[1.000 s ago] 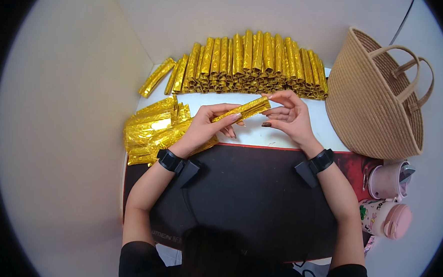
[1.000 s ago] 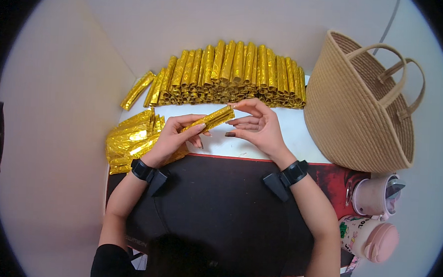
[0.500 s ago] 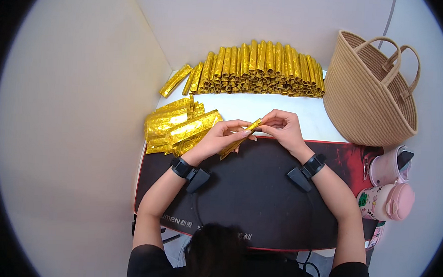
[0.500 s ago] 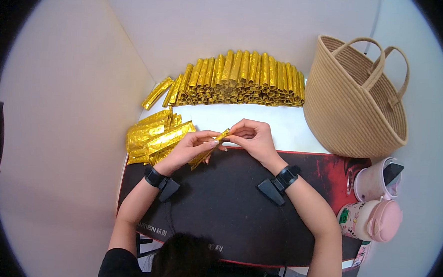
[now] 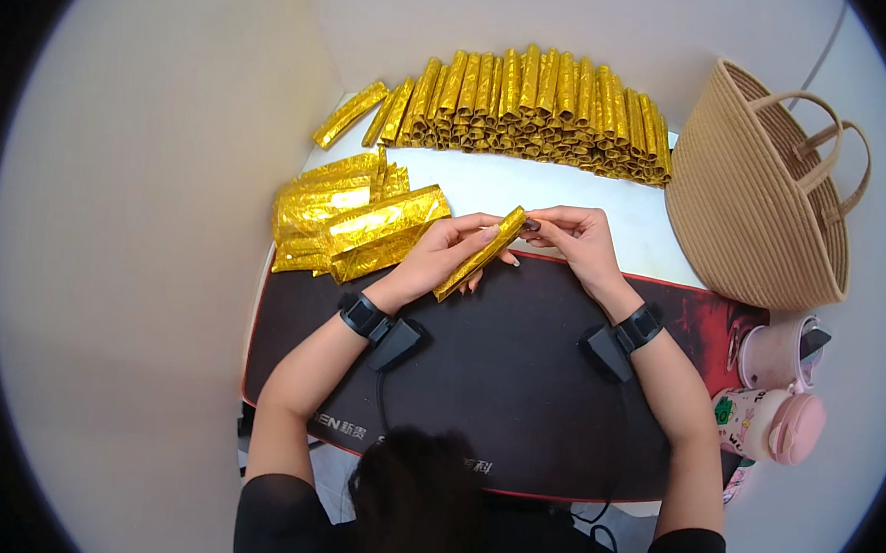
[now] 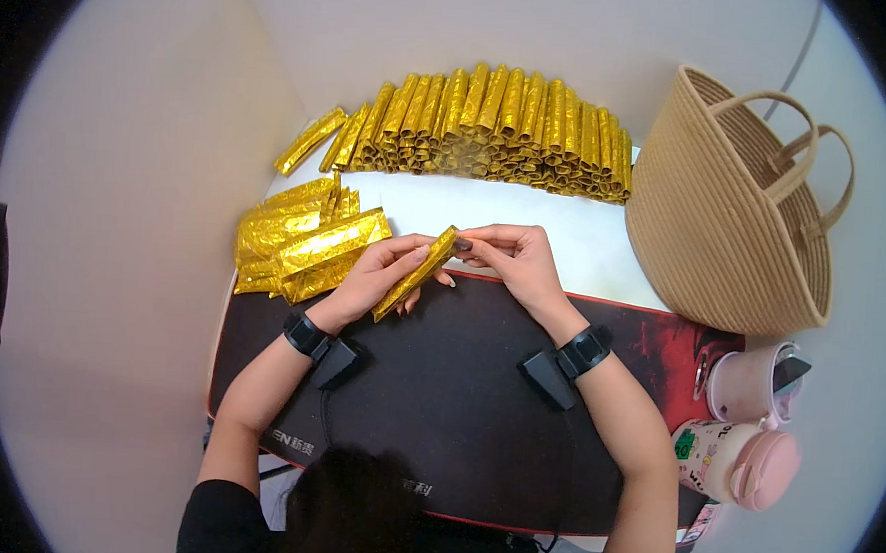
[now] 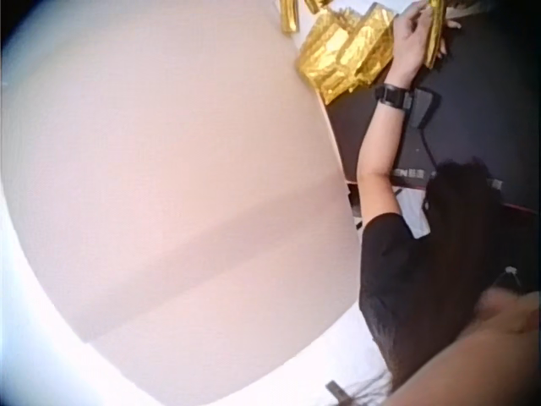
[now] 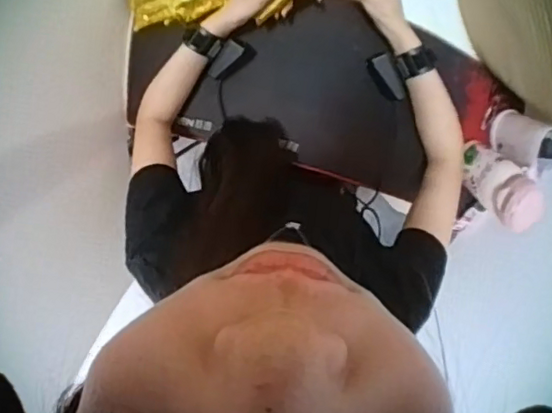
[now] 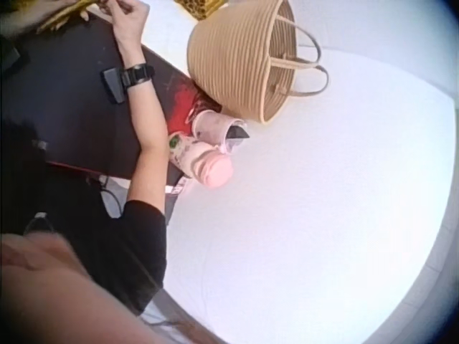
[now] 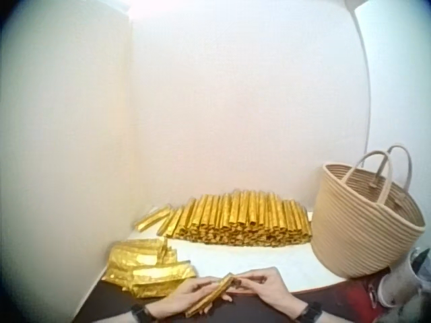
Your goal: Folding gold foil wrappers into thin strips at a workstation.
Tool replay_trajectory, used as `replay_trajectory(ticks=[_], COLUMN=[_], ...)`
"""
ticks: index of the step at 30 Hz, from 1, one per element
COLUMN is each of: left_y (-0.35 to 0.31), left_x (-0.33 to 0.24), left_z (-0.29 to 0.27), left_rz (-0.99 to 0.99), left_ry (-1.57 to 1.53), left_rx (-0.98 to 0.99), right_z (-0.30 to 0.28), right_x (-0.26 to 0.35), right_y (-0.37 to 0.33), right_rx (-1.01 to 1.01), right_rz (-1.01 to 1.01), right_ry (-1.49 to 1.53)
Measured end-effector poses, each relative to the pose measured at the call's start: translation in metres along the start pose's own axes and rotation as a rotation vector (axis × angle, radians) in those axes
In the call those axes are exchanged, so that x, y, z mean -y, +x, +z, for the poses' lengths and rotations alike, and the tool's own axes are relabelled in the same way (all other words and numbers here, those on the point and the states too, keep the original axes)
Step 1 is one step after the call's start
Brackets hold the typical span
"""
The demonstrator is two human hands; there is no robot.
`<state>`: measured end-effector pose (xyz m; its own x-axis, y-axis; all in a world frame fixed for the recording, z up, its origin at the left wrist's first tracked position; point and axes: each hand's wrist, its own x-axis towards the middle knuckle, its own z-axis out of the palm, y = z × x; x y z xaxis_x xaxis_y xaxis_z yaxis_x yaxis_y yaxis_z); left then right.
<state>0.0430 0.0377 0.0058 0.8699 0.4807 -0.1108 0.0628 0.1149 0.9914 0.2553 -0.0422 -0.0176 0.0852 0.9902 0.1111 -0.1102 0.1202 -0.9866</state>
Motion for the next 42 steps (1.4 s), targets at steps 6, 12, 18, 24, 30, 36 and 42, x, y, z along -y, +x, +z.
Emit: replay_trajectory(ticks=[6, 12, 18, 24, 30, 36, 42], left_y=[0.0, -0.003, -0.005, -0.005, -0.005, -0.001, -0.002], left_x=[0.003, 0.006, 0.004, 0.0, -0.001, 0.0, 0.001], left_z=[-0.002, -0.002, 0.003, 0.004, 0.004, 0.01, 0.012], left_rz=[0.032, 0.047, 0.113, 0.025, 0.069, 0.12, 0.167], left_ry=[-0.025, 0.03, 0.227, 0.208, 0.279, 0.415, 0.58], left_rx=[0.03, -0.002, -0.011, -0.013, 0.011, 0.002, -0.063], right_z=[0.001, 0.003, 0.004, 0.004, 0.003, 0.003, 0.009], right_x=[0.002, 0.002, 0.006, 0.004, 0.008, 0.003, 0.004], right_y=[0.001, 0.0, -0.001, -0.002, -0.001, 0.0, 0.001], right_rx=[0.006, 0.01, 0.022, 0.017, 0.02, 0.008, -0.052], right_rz=[0.01, 0.027, 0.048, 0.05, 0.053, 0.032, -0.077], right_ry=[0.001, 0.013, -0.012, 0.0, -0.08, -0.023, -0.263])
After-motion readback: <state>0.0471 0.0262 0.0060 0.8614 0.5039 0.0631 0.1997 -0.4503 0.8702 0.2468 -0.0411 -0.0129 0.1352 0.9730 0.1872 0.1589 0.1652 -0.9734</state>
